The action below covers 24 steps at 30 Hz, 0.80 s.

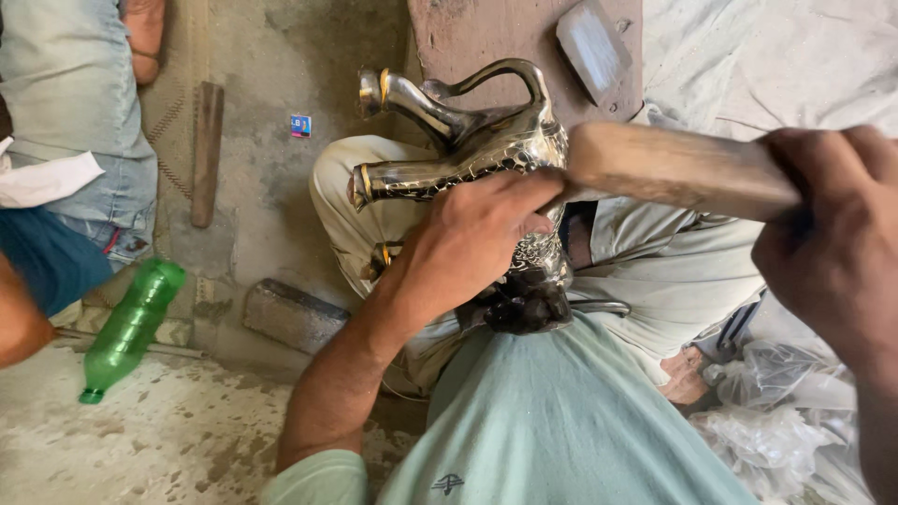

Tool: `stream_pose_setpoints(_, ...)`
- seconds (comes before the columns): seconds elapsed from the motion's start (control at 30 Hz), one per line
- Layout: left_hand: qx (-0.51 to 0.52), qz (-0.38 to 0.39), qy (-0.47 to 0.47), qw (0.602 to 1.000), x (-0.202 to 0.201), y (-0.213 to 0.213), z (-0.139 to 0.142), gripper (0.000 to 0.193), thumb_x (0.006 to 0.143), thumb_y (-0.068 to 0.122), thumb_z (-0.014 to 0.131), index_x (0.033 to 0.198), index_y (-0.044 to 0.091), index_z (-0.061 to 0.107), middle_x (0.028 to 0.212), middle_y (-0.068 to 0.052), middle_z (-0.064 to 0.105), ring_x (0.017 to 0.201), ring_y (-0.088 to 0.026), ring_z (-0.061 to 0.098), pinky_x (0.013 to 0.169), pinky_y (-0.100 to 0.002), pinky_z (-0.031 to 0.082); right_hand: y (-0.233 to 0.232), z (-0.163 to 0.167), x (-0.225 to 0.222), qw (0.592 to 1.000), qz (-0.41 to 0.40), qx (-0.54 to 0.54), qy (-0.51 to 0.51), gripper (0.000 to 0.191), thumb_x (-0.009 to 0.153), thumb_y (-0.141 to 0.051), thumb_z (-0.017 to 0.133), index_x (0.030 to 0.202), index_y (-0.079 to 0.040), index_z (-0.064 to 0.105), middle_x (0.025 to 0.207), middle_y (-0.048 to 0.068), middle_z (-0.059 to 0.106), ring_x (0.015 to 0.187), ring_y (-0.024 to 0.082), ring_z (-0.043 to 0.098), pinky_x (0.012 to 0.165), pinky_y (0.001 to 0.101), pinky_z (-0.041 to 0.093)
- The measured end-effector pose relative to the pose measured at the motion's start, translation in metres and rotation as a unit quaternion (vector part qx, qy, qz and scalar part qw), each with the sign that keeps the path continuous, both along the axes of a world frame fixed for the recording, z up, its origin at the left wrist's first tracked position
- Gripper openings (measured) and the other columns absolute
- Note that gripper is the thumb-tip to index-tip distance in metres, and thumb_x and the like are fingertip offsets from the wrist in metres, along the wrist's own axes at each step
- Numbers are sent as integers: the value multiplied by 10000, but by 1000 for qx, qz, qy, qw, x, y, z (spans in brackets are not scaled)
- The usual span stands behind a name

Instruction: The person holds a silver-colored metal pitcher on their lap and repeatedly strikes it with a wooden mallet to create a textured pattern. They rotate the pitcher to work on different areas while maintaining a steady rhythm.

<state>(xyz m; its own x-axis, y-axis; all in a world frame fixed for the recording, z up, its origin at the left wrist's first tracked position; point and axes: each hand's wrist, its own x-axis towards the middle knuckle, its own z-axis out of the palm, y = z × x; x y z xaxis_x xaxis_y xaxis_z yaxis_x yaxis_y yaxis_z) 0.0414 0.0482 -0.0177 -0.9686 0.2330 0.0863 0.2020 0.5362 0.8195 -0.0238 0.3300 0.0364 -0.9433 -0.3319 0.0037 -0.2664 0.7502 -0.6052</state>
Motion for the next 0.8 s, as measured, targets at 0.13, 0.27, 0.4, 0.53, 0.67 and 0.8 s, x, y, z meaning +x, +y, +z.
stream_pose_setpoints(0.13, -3, -30, -39, 999, -7, 0, 6, 362, 957, -46, 626, 1288, 96, 593, 1023, -142, 731, 911, -311, 757, 746, -397, 609, 2, -17, 27, 997, -63, -50, 13, 251, 958, 83, 695, 1189, 61, 601, 990, 157, 653, 847, 214, 650, 740, 303, 524)
stream_pose_setpoints(0.27, -47, -74, -60, 994, -12, -2, 14, 337, 960, -22, 618, 1270, 109, 609, 959, -133, 713, 894, -304, 755, 754, -404, 603, -3, -21, 44, 992, -47, 40, 112, 345, 839, 77, 749, 1160, 0, 651, 962, 151, 677, 840, 296, 681, 777, 349, 540)
stream_pose_setpoints(0.4, -77, -71, -46, 993, -8, -3, 18, 408, 942, -60, 567, 1301, 124, 630, 954, -132, 707, 872, -322, 743, 734, -419, 593, -7, -30, 65, 978, -152, -138, 25, 366, 822, -29, 741, 1174, -48, 644, 1021, 122, 707, 927, 317, 711, 843, 339, 562)
stream_pose_setpoints(0.53, -60, -44, -33, 997, 5, -7, 15, 379, 964, -23, 600, 1312, 122, 640, 1028, -117, 728, 877, -285, 749, 752, -381, 617, 20, -46, 72, 984, -43, 137, 104, 276, 868, 27, 735, 1141, 4, 699, 999, 163, 707, 907, 294, 691, 803, 374, 540)
stream_pose_setpoints(0.67, 33, 115, 17, 993, 24, -15, 7, 259, 1010, 148, 721, 1227, 68, 604, 1126, -89, 737, 1013, -210, 770, 828, -314, 649, 51, -69, 81, 980, -188, -7, -67, 278, 916, -39, 775, 1127, 44, 615, 940, 150, 690, 822, 191, 631, 789, 347, 515)
stream_pose_setpoints(0.8, 160, 214, -26, 963, 36, -10, -7, 266, 1029, 153, 712, 1237, 49, 583, 1084, -55, 758, 994, -161, 790, 797, -262, 669, 66, -80, 81, 956, -234, -130, -119, 397, 888, -40, 776, 1223, 45, 581, 1080, 94, 714, 979, 140, 673, 910, 294, 543)
